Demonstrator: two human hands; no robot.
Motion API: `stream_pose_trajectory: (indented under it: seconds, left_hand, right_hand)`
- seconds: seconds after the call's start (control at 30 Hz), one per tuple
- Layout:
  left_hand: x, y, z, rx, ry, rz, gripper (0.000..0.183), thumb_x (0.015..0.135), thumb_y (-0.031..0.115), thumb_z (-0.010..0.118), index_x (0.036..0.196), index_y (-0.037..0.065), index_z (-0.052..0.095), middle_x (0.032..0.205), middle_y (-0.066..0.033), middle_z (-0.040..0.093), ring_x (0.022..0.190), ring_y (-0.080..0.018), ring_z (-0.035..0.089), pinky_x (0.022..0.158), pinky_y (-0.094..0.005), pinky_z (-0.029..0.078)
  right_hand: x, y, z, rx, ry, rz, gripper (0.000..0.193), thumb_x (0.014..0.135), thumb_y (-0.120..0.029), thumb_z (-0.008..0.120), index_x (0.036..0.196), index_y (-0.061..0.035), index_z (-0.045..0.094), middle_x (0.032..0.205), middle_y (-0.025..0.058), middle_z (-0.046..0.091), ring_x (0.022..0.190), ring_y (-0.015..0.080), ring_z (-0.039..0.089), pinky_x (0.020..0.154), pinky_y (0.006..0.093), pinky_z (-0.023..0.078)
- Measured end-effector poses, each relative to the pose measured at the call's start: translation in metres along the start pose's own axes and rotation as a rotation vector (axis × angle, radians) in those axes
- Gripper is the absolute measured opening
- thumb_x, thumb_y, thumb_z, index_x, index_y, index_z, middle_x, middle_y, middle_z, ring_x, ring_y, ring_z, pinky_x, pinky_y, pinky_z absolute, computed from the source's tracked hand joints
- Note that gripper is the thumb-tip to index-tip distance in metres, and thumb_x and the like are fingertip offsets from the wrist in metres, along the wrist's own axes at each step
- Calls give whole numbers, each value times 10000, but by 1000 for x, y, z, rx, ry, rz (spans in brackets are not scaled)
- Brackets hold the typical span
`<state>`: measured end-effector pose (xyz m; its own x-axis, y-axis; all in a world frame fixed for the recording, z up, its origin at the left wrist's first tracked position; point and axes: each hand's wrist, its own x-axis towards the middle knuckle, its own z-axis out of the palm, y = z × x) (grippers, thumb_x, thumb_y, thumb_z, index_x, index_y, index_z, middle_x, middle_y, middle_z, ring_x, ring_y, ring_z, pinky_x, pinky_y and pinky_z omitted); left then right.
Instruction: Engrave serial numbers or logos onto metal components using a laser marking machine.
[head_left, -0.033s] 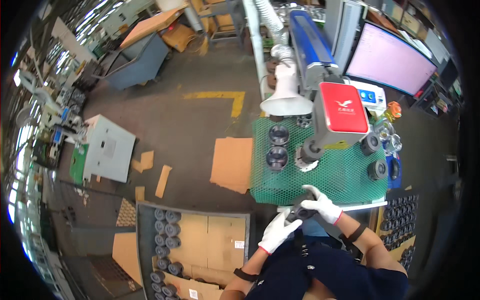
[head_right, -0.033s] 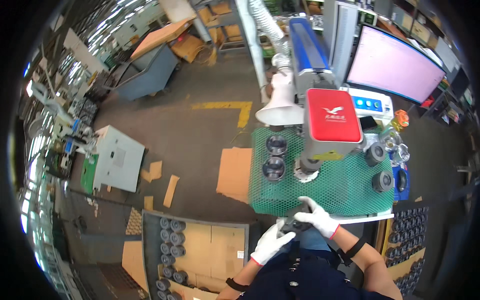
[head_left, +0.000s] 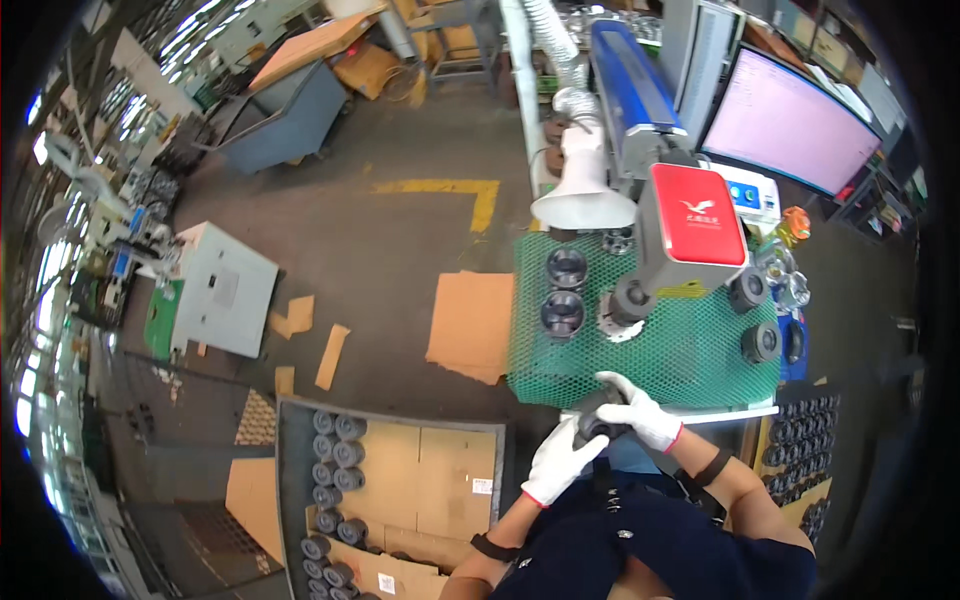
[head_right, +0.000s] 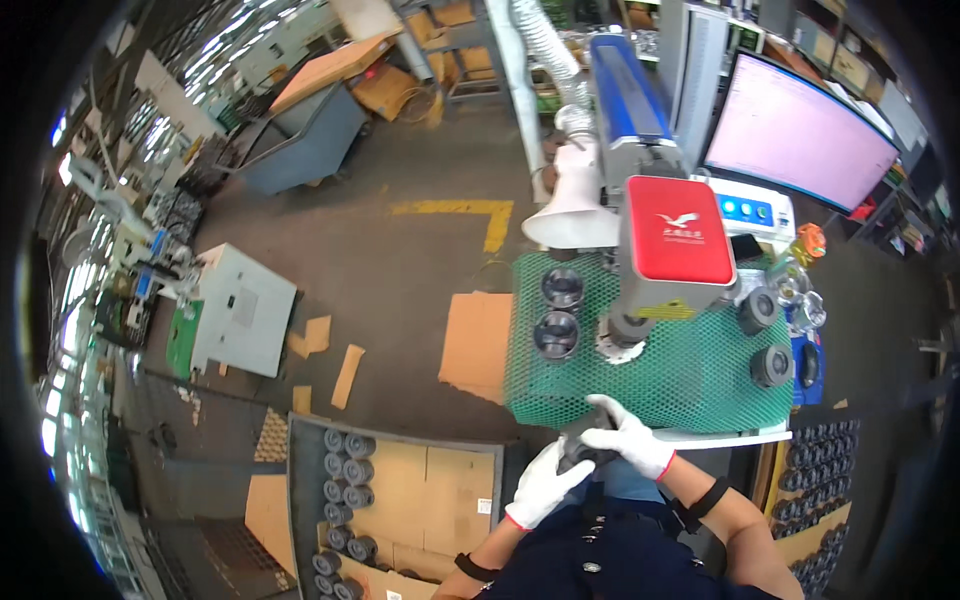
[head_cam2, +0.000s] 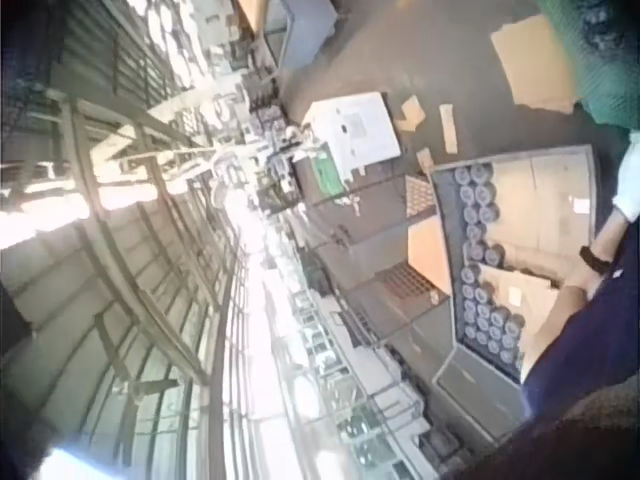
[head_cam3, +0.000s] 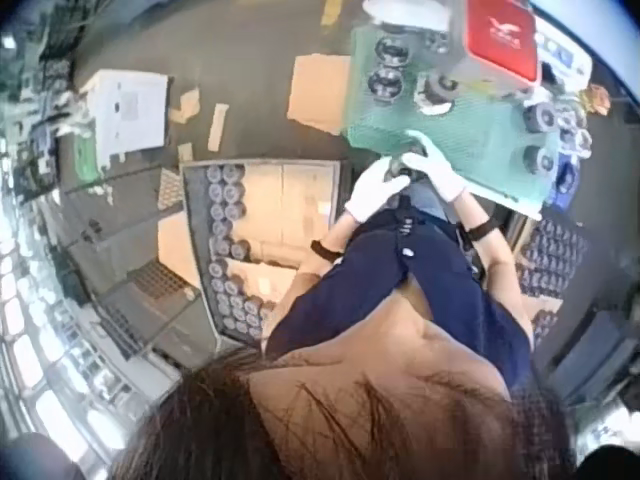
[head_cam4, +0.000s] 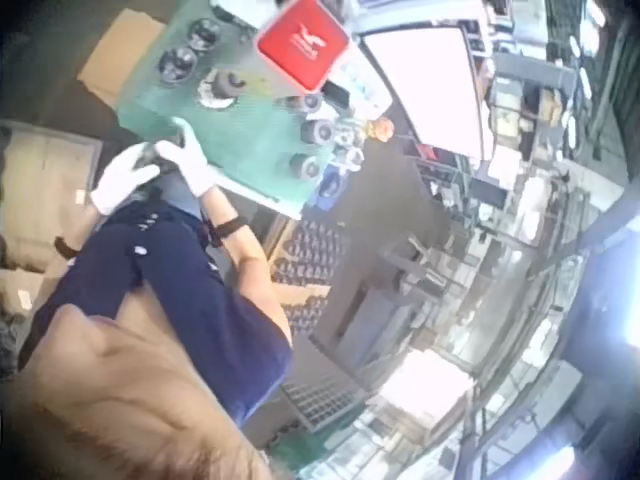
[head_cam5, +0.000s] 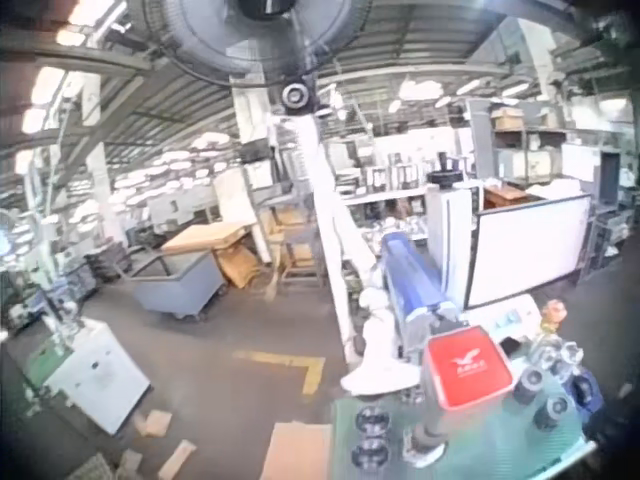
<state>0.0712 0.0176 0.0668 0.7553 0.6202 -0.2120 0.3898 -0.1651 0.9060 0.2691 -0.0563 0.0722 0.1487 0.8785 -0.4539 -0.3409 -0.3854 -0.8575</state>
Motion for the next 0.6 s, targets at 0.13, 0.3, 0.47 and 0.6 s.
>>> stream_pose_trajectory:
  seconds: [0.13, 0.3, 0.47, 0.6]
  left_hand:
    - [-17, 21, -31, -152, 305, 36, 335, 918, 253, 718, 1091, -24, 645, 987, -211, 673, 907, -370, 668, 817, -404, 525]
    - [-13, 54, -25, -48, 408, 17, 259, 902, 192, 718, 1038, -17, 651, 955, -173, 670, 873, -285, 676, 773, -368, 536]
    - [42, 46, -3, 104, -232, -78, 522, 905, 488, 694, 1033, -15, 637, 972, -207, 677, 921, -355, 673, 837, -450, 523]
    - [131, 62, -8, 513, -285, 70, 730, 870, 515, 691, 1392, 26, 546, 1281, -202, 656, 1178, -353, 635, 1026, -428, 486]
  right_hand:
    - [5, -41, 41, 202, -244, -34, 824, 892, -292, 768, 1566, -108, 331, 1369, 65, 484, 1249, 151, 464, 1062, 301, 399]
    - [5, -33, 19, 441, -385, 48, 938, 888, -299, 771, 1623, -133, 212, 1547, 93, 354, 1381, 194, 393, 1127, 343, 357]
    - [-4, 8, -23, 705, -140, 142, 745, 903, -213, 726, 1542, -83, 366, 1431, 94, 536, 1274, 246, 543, 1114, 395, 416]
    - [-39, 54, -82, 880, 145, 193, 633, 869, -302, 745, 1401, -40, 523, 1316, 152, 637, 1206, 319, 609, 1042, 545, 474]
